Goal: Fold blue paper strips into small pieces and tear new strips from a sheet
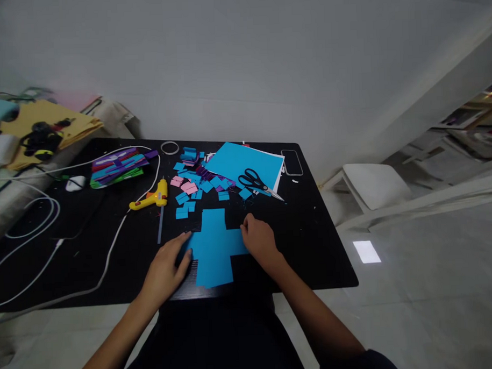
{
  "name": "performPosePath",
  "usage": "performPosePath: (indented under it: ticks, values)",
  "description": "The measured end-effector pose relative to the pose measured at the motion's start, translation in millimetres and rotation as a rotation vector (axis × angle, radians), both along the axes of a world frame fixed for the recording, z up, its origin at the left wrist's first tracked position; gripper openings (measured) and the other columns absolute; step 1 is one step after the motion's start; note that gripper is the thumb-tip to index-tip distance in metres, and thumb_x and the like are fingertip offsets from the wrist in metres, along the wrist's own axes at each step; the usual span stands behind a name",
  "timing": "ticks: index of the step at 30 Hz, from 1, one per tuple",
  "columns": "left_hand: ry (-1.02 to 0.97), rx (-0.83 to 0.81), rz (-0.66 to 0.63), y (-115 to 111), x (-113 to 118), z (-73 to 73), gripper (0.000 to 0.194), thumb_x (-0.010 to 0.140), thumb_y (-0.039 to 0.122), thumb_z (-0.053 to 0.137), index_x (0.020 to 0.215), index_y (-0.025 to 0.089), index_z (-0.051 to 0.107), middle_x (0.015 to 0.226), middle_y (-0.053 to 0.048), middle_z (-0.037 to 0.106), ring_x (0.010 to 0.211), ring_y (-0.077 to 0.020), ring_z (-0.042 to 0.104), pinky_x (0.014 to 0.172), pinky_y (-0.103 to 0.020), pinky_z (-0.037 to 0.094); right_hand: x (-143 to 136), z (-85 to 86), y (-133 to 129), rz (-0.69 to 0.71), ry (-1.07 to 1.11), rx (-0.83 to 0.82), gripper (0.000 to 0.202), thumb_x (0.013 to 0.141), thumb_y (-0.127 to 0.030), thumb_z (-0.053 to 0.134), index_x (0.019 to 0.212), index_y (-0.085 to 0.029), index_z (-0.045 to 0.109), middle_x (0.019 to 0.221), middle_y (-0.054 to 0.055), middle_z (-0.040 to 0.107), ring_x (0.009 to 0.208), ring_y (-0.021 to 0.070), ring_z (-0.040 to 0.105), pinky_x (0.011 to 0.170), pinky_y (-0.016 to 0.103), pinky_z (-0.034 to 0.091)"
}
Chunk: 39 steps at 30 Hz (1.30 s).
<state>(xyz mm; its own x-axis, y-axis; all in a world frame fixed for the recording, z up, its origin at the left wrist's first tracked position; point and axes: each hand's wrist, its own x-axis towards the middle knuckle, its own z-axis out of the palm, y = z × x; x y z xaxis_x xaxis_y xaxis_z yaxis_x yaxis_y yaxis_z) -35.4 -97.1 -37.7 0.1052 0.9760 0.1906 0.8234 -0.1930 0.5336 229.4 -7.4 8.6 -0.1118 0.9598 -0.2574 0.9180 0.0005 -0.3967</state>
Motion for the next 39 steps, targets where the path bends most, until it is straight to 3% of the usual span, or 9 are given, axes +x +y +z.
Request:
performPosePath:
  ticks: [6, 11, 18, 22, 28, 33, 39]
  values:
    - [-0.018, 0.002, -0.008, 0, -2, 1.5, 0.045, 0.103, 0.035, 0.048, 0.145, 0.019, 0.056, 0.139, -0.014, 0.069, 0.130, -0.0319, 0.064, 0.108, -0.053, 0.054, 18, -4.2, -1, -0.027, 0.028, 0.050, 0.011, 0.103, -0.029, 0.058, 0.097, -0.020, 0.063, 0.087, 0.003, 0.072, 0.080, 0.0187, 0.068, 0.065, 0.027, 0.037]
    - [-0.056, 0.046, -0.047, 6, 4, 12.7, 0.037, 0.105, 0.034, 0.049, 0.138, 0.021, 0.061, 0.139, -0.010, 0.069, 0.132, -0.0285, 0.063, 0.111, -0.050, 0.052, 15, -2.9, -5, -0.027, 0.112, 0.081, 0.012, 0.103, -0.027, 0.055, 0.099, -0.019, 0.064, 0.090, 0.004, 0.072, 0.080, 0.0188, 0.068, 0.067, 0.028, 0.041]
    - [-0.039, 0.093, -0.186, 38, 54, 19.4, 0.025, 0.103, 0.023, 0.051, 0.118, 0.021, 0.070, 0.117, -0.010, 0.074, 0.110, -0.0273, 0.069, 0.098, -0.046, 0.059, -9, -4.1, -15, 0.222, 0.211, 0.116, 0.012, 0.096, -0.020, 0.067, 0.108, -0.018, 0.067, 0.106, 0.007, 0.071, 0.100, 0.0205, 0.067, 0.090, 0.032, 0.049]
    - [0.003, 0.103, -0.284, 43, 71, 12.8, 0.029, 0.101, 0.019, 0.054, 0.127, 0.019, 0.066, 0.124, -0.012, 0.071, 0.114, -0.0291, 0.068, 0.100, -0.048, 0.058, -15, -7.8, -20, 0.265, 0.156, 0.103, 0.013, 0.097, -0.017, 0.065, 0.110, -0.016, 0.069, 0.112, 0.010, 0.068, 0.107, 0.0235, 0.063, 0.097, 0.037, 0.050]
    - [0.054, 0.077, -0.367, 36, 60, 8.8, 0.040, 0.096, 0.030, 0.069, 0.134, 0.019, 0.062, 0.139, -0.015, 0.064, 0.128, -0.0331, 0.062, 0.106, -0.052, 0.054, 6, -7.1, -24, 0.274, 0.222, 0.105, 0.033, 0.090, -0.020, 0.075, 0.123, -0.017, 0.069, 0.121, 0.012, 0.065, 0.116, 0.0292, 0.058, 0.103, 0.046, 0.049]
    - [0.068, 0.047, -0.347, 41, 56, 14.6, 0.051, 0.088, 0.035, 0.080, 0.134, 0.021, 0.061, 0.135, -0.014, 0.063, 0.122, -0.0359, 0.062, 0.100, -0.054, 0.054, 30, -6.7, -22, 0.397, 0.324, 0.062, 0.053, 0.080, -0.027, 0.087, 0.130, -0.026, 0.069, 0.134, 0.010, 0.059, 0.125, 0.0311, 0.053, 0.110, 0.051, 0.046]
    - [0.061, 0.019, -0.368, 48, 56, 19.5, 0.056, 0.083, 0.036, 0.084, 0.131, 0.018, 0.062, 0.124, -0.013, 0.063, 0.112, -0.0343, 0.063, 0.095, -0.053, 0.054, 40, -12.3, -11, 0.431, 0.394, 0.028, 0.049, 0.075, -0.031, 0.092, 0.122, -0.028, 0.075, 0.127, 0.007, 0.061, 0.121, 0.0288, 0.055, 0.111, 0.048, 0.044]
